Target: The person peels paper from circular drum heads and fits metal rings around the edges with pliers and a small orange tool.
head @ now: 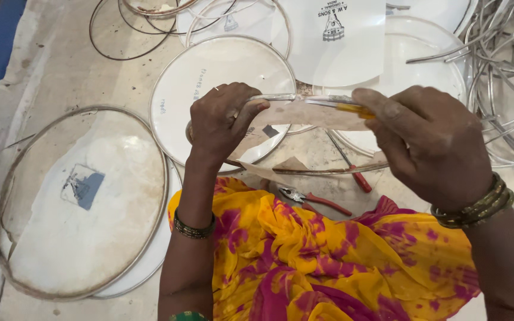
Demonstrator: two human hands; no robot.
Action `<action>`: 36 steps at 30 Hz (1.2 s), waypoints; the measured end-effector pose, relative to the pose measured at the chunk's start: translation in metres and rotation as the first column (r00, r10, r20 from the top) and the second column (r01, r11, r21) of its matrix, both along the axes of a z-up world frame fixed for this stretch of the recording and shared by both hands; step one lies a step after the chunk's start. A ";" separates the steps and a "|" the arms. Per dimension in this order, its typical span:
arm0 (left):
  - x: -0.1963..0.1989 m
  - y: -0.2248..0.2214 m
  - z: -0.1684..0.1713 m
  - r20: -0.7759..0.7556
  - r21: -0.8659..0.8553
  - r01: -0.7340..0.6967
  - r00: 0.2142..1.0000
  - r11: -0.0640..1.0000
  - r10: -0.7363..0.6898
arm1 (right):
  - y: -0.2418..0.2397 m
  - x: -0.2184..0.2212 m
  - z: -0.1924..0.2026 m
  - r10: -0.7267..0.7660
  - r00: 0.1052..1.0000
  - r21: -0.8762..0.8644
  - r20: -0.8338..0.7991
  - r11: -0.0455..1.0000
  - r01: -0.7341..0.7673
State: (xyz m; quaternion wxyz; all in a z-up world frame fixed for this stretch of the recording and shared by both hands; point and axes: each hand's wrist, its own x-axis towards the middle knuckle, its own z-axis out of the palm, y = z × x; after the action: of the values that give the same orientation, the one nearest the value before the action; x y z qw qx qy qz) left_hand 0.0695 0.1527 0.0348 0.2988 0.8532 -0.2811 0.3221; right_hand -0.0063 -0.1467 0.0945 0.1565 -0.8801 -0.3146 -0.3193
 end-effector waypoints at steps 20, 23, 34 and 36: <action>-0.005 0.002 0.001 -0.024 0.004 0.006 1.000 1.000 -0.006 | 0.013 0.004 0.014 -0.039 0.998 -0.163 0.042 0.986 0.045; -0.005 0.002 0.001 -0.018 0.008 0.009 1.000 1.000 -0.009 | 0.013 0.005 0.015 -0.048 0.997 -0.180 0.052 0.982 0.057; -0.004 0.000 0.003 0.019 0.039 0.104 0.994 0.994 -0.105 | 0.011 0.011 0.029 0.028 0.991 -0.213 0.130 0.977 0.000; -0.004 0.001 0.003 0.007 0.034 0.140 0.990 0.990 -0.141 | 0.008 0.017 0.033 0.081 0.996 -0.179 0.044 0.981 -0.072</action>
State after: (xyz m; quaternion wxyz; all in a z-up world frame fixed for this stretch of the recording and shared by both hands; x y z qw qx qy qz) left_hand 0.0654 0.1535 0.0379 0.3053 0.8346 -0.3472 0.2996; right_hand 0.0103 -0.1388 0.1275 0.0819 -0.8692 -0.3794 -0.3063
